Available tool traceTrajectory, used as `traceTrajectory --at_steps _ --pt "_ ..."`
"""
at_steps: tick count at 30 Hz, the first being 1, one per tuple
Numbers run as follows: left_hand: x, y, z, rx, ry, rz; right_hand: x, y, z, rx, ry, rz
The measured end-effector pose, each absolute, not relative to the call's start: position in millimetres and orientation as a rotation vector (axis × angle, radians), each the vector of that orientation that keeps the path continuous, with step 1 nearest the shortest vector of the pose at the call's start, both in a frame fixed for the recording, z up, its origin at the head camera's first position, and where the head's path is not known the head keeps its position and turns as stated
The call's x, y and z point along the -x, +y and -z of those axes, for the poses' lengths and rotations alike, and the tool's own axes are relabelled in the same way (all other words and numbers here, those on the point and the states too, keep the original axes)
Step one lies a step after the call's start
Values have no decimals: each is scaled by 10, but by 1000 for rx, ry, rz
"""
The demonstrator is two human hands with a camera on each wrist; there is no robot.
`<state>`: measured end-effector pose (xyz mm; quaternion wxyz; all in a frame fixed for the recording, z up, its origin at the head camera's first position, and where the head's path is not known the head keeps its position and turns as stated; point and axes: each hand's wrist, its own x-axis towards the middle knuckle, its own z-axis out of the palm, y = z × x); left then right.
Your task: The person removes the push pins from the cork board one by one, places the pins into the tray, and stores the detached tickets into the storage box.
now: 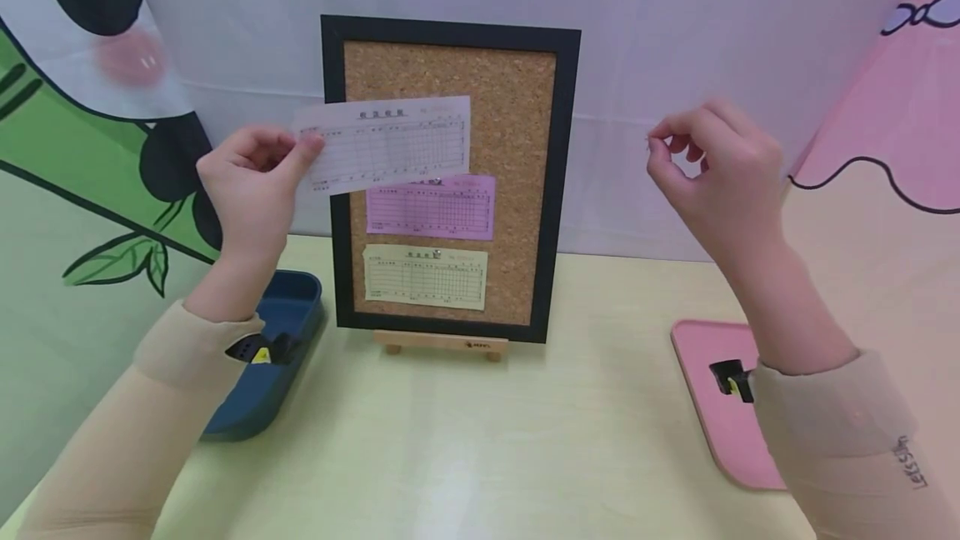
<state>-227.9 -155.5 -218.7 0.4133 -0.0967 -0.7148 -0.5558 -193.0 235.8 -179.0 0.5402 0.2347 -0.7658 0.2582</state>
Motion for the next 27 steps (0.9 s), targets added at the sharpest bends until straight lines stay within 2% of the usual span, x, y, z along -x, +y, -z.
traceTrajectory --at_steps 18,27 --pt "1919 -1909 2257 187 -1805 1459 1493 2899 2031 -409 -1956 -584" --pt "1811 -2099 2325 134 -1846 1400 1358 3006 2204 -304 -1979 -744"
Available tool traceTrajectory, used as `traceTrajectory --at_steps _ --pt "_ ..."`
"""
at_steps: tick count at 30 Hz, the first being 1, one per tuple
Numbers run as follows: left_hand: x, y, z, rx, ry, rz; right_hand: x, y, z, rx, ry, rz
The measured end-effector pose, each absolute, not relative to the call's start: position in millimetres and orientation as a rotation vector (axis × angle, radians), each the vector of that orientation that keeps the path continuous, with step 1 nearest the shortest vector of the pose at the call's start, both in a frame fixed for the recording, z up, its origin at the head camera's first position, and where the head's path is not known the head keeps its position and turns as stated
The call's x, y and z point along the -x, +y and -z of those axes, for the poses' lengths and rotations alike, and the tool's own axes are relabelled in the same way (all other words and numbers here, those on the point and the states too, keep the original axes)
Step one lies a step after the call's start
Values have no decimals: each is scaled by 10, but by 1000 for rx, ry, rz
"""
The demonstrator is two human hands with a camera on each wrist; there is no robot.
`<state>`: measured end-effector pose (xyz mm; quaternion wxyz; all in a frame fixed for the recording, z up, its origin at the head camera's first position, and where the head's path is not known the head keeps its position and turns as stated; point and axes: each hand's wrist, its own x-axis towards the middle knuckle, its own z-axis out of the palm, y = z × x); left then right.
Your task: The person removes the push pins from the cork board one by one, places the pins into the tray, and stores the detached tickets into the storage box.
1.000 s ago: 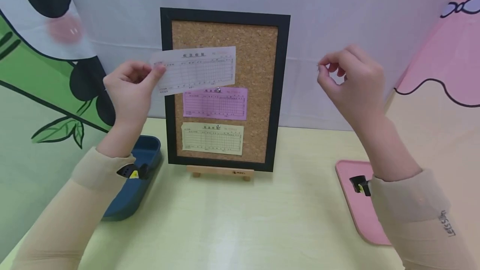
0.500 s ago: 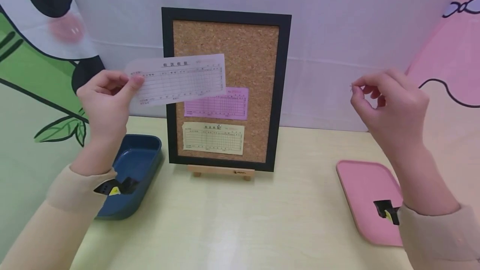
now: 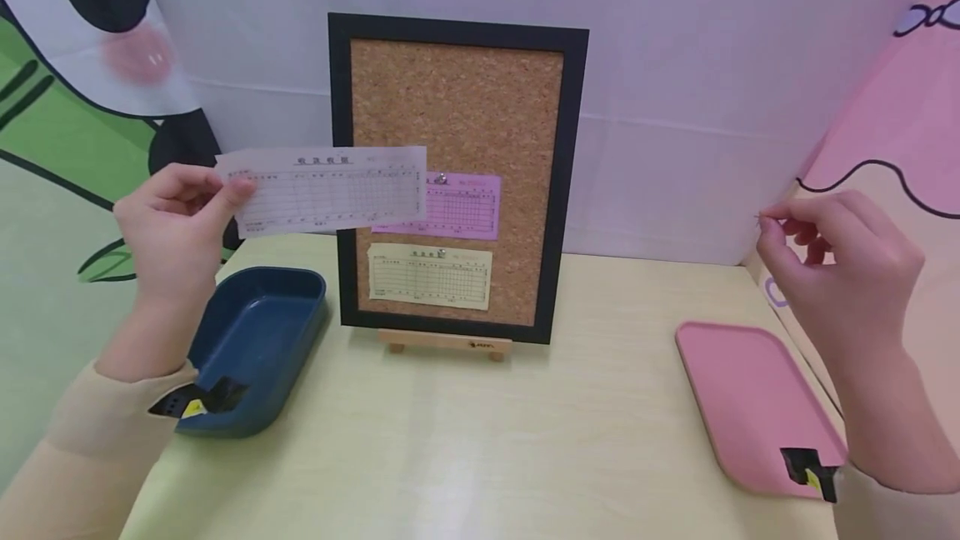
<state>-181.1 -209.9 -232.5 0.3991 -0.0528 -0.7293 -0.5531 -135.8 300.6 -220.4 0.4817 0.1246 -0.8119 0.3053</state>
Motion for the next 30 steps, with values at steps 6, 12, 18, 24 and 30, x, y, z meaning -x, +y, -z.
traceTrajectory --at_steps 6,12,18,24,30 --pt "1736 -2262 2362 115 -1864 1369 1322 3194 2404 -340 -1981 -731" --pt "1689 -2469 2401 99 -1857 1331 1310 3422 2629 -413 -1980 -742" --pt "1651 -2680 2511 28 -1887 1258 1287 3529 2804 -479 -1963 -808" --pt "1621 -2936 2608 -64 -1961 1194 1309 3699 2981 -494 -1979 -815" --pt "1611 -3146 2647 -96 -2032 1143 1335 3836 3121 -470 -2031 -786"
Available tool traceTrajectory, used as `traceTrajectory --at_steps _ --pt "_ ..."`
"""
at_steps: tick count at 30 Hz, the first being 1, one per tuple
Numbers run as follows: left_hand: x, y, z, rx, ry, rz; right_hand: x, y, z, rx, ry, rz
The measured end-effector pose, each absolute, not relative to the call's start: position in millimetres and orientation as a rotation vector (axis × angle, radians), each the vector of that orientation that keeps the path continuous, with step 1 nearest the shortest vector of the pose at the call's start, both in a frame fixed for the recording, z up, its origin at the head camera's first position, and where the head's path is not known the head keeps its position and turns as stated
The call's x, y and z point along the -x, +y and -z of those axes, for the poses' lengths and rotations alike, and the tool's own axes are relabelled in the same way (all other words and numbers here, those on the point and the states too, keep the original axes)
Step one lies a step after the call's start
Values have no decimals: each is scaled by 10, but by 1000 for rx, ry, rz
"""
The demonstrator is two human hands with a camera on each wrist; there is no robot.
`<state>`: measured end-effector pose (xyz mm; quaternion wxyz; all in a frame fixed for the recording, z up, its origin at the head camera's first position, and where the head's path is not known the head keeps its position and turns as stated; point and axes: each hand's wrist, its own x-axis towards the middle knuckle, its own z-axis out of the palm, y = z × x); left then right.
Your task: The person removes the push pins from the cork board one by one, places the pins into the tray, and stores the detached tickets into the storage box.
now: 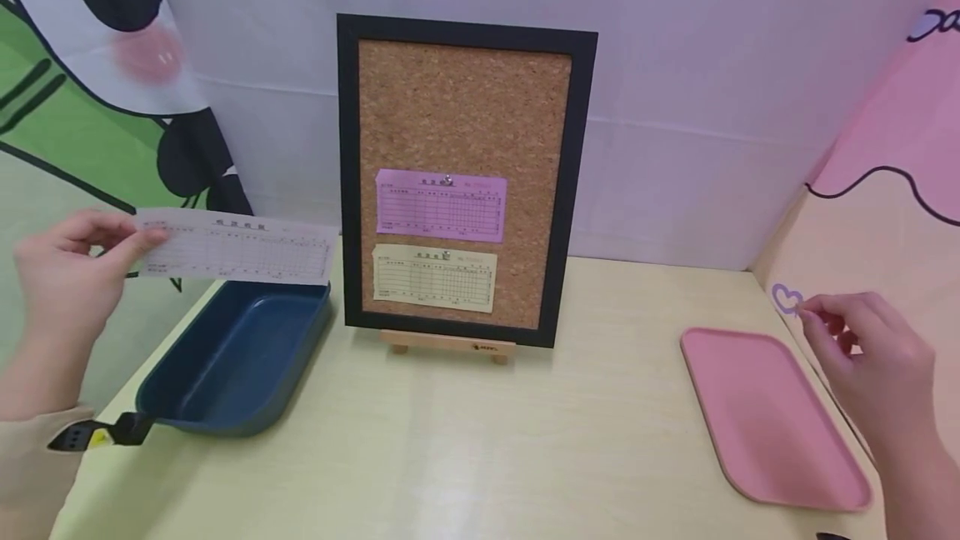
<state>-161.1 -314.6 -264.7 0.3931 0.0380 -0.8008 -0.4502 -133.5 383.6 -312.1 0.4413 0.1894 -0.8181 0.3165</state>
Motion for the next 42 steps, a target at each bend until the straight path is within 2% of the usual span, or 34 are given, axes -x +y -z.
traceTrajectory --at_steps 18,24,42 --pt "1682 -3653 2674 18 -2543 873 1330 4051 3440 -437 -2190 -670" --pt "1687 -3728 2691 75 -2693 800 1330 4124 3536 -369 -2299 -569" --pt "1959 -3819 3003 314 -3003 490 1433 4350 3948 -431 -2467 -528"
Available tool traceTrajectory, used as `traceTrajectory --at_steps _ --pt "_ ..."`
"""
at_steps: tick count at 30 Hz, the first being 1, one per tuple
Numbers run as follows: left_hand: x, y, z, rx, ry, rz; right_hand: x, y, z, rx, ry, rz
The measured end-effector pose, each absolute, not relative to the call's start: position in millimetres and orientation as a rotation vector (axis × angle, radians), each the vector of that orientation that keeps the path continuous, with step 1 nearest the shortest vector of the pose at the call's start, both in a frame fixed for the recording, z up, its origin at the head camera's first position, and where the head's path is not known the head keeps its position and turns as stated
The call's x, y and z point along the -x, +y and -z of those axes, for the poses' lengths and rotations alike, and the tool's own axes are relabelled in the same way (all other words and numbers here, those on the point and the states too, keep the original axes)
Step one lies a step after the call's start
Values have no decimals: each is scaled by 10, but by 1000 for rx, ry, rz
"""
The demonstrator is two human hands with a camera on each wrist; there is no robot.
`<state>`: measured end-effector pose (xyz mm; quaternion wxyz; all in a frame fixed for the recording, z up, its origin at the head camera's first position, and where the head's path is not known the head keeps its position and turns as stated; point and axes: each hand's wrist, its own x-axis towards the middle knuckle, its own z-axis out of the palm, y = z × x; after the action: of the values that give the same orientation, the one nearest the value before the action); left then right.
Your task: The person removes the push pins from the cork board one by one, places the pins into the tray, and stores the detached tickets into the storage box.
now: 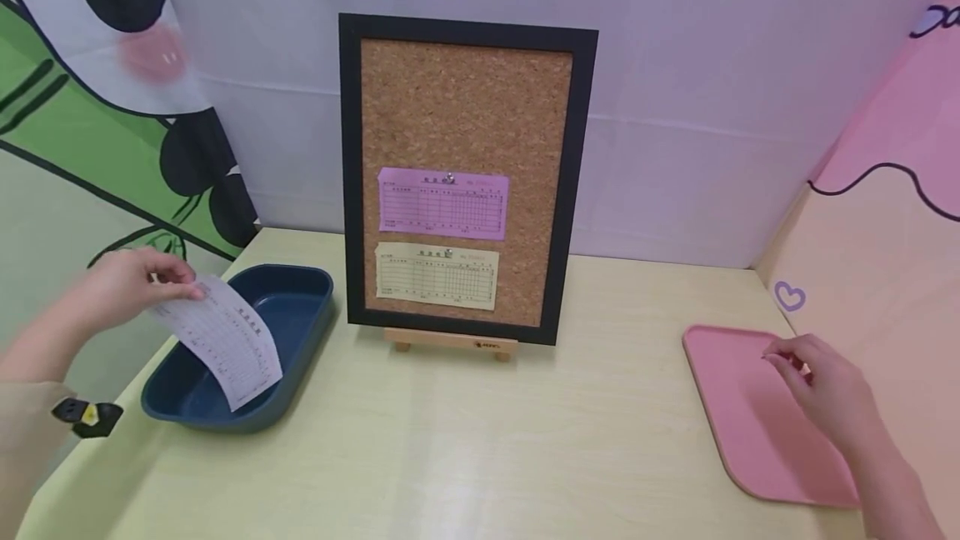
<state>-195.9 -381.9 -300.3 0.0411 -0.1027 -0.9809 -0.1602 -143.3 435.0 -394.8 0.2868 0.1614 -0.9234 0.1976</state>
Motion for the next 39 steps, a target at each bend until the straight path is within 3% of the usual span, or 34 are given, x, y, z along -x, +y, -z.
traceTrajectory --at_steps 28,39 --pt "2421 -3458 3477 787 -3050 397 1483 4516 4269 -392 -2797 -520" --pt "2560 -3359 3566 827 -3173 325 1539 4622 4362 -454 -2855 -568"
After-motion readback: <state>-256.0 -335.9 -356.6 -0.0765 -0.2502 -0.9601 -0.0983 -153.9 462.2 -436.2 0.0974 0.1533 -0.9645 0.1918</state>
